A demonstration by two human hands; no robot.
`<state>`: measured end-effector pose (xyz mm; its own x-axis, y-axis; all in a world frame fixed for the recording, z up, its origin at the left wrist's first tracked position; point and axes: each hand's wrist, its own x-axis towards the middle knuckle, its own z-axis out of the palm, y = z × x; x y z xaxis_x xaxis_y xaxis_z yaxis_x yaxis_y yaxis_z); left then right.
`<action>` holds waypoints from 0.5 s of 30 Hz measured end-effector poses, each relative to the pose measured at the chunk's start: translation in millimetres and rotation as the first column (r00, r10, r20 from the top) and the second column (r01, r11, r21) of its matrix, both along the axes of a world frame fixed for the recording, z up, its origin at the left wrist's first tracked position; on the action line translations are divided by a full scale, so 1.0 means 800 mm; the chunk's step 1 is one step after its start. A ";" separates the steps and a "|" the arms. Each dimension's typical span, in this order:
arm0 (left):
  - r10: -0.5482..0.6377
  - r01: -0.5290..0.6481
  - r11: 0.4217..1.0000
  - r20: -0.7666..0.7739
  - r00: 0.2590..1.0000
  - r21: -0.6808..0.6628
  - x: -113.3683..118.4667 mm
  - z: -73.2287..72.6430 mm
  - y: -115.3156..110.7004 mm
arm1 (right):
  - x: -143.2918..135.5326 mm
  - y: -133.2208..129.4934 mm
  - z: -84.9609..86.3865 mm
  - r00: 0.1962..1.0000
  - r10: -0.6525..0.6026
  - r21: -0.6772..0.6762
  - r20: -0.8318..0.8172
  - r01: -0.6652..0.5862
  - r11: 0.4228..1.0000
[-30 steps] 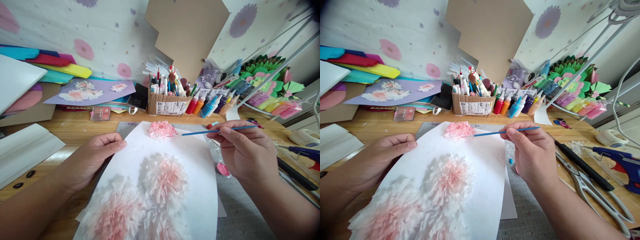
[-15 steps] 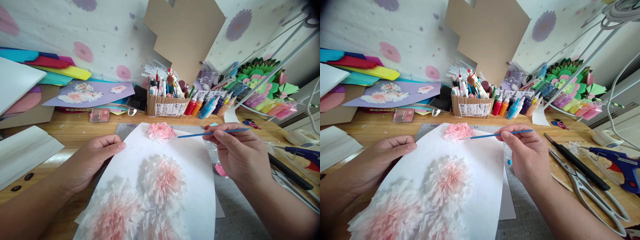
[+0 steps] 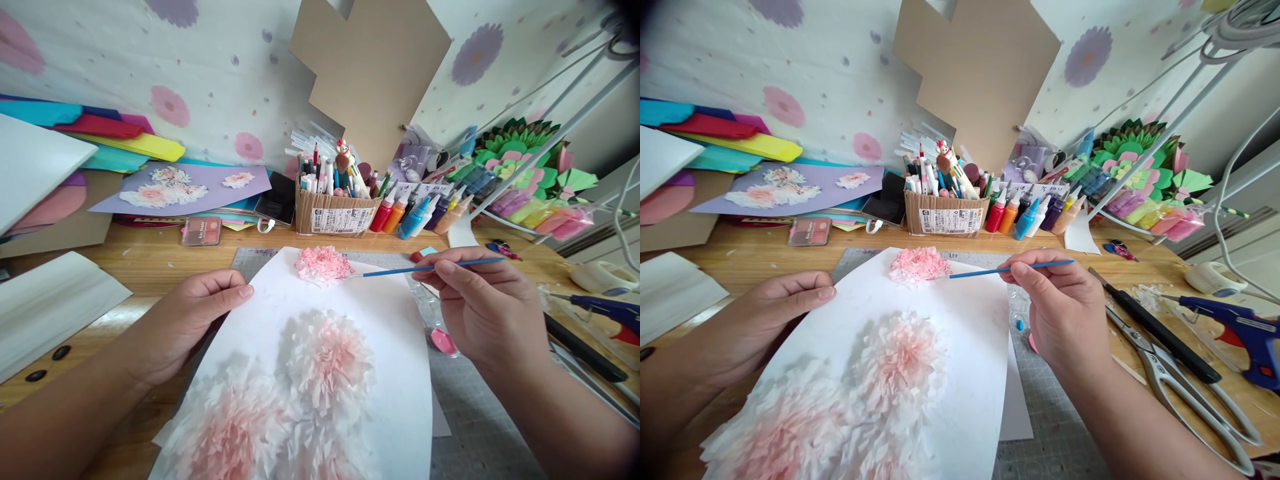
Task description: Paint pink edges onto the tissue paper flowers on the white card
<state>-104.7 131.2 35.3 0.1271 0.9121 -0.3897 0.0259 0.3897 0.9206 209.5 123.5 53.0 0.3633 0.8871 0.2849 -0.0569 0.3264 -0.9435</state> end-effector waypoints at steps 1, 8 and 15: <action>-0.001 0.001 1.000 -0.001 1.000 0.002 0.000 0.000 0.000 | 0.000 0.000 0.000 1.000 -0.001 0.001 -0.003 0.001 1.000; 0.008 -0.008 1.000 -0.012 1.000 0.018 -0.002 -0.002 0.000 | 0.000 0.001 0.001 1.000 0.000 -0.020 -0.006 0.000 1.000; 0.013 -0.013 1.000 -0.016 1.000 0.014 -0.002 -0.002 0.002 | 0.000 0.001 0.002 1.000 -0.004 -0.040 -0.028 0.003 0.999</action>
<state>-106.0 132.9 33.4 0.1090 0.9191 -0.3785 0.0352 0.3770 0.9256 209.4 124.1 54.9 0.3734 0.8963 0.2390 -0.0825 0.2887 -0.9539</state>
